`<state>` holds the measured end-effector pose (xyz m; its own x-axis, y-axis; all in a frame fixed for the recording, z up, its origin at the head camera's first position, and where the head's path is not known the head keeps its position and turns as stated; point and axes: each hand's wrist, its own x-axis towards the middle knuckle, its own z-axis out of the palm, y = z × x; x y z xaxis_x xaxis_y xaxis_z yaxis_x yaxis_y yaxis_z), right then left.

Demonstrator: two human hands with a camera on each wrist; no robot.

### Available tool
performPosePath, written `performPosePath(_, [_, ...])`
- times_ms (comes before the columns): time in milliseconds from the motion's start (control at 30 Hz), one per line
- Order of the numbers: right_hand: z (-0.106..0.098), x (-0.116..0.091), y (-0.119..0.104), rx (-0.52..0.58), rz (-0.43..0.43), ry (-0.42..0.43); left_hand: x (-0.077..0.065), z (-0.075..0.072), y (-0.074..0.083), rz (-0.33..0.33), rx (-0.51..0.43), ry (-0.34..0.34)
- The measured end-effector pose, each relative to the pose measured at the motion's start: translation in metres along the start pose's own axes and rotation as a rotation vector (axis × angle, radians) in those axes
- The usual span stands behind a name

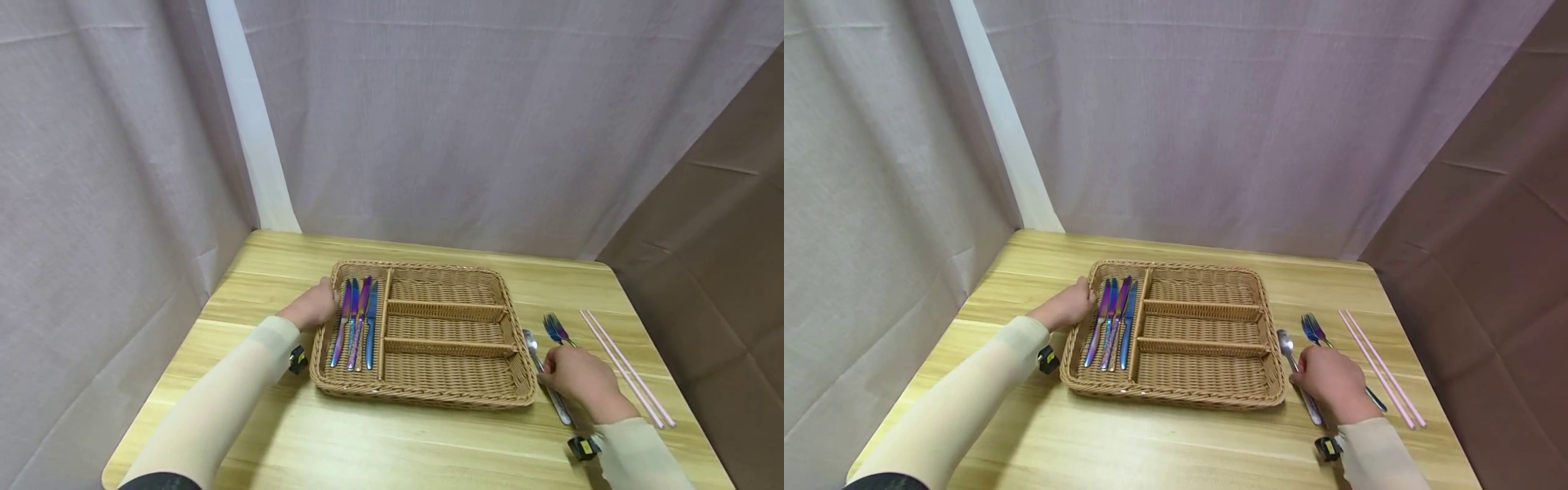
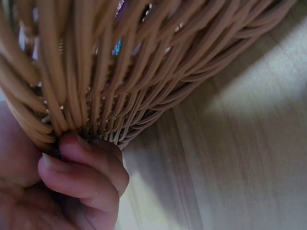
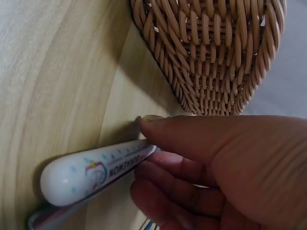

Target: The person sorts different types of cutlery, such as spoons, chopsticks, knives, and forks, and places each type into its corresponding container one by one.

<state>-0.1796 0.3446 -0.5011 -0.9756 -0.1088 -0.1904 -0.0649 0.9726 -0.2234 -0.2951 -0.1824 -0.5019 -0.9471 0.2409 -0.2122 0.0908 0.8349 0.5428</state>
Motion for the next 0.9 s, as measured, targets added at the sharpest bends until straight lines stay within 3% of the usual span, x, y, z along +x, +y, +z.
performPosePath(300, [0.002, -0.007, 0.004, -0.005, 0.027, -0.058, -0.001, 0.002, 0.002, -0.016, 0.004, 0.008])
performPosePath(900, [0.000, -0.012, 0.005, -0.013, 0.007, 0.008, 0.000, 0.002, 0.000, -0.017, 0.015, 0.003])
